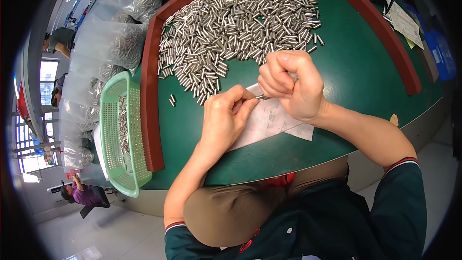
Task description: Inspecting small metal pins for defects on a sorting tray using a precision tool.
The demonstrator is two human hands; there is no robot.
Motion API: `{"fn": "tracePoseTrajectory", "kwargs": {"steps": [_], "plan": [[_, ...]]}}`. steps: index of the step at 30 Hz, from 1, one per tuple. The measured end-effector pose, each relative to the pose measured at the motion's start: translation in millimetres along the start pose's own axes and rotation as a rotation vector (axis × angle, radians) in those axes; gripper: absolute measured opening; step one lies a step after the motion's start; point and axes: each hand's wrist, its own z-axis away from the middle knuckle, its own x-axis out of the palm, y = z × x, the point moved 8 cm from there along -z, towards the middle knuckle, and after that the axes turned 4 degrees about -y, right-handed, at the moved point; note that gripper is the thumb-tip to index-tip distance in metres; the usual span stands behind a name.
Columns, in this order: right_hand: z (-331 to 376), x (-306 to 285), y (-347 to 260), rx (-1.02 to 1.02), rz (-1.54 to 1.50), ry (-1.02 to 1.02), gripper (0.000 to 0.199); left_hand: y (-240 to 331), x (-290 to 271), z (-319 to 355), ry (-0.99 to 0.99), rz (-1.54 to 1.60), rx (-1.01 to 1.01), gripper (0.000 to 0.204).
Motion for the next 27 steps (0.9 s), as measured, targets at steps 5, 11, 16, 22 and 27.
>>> {"fn": "tracePoseTrajectory", "kwargs": {"steps": [5, 11, 16, 22, 27], "plan": [[0.1, 1.1, 2.9, 0.005, 0.017, 0.01, 0.036, -3.2, 0.3, -0.6, -0.008, 0.016, -0.02, 0.01], [2.6, 0.4, 0.8, -0.021, 0.069, 0.022, 0.036, -1.9, 1.5, -2.0, -0.019, 0.053, -0.007, 0.009], [0.2, 1.3, -0.8, -0.025, -0.006, -0.007, 0.036, -3.7, 0.4, -1.9, -0.03, 0.032, -0.013, 0.011], [0.1, -0.7, 0.8, -0.011, -0.042, -0.007, 0.037, -5.0, 1.6, -1.8, -0.02, 0.05, -0.013, 0.011], [0.5, 1.3, 3.1, -0.007, -0.042, -0.002, 0.037, -6.5, 1.3, -0.7, -0.023, 0.055, -0.024, 0.01]]}}
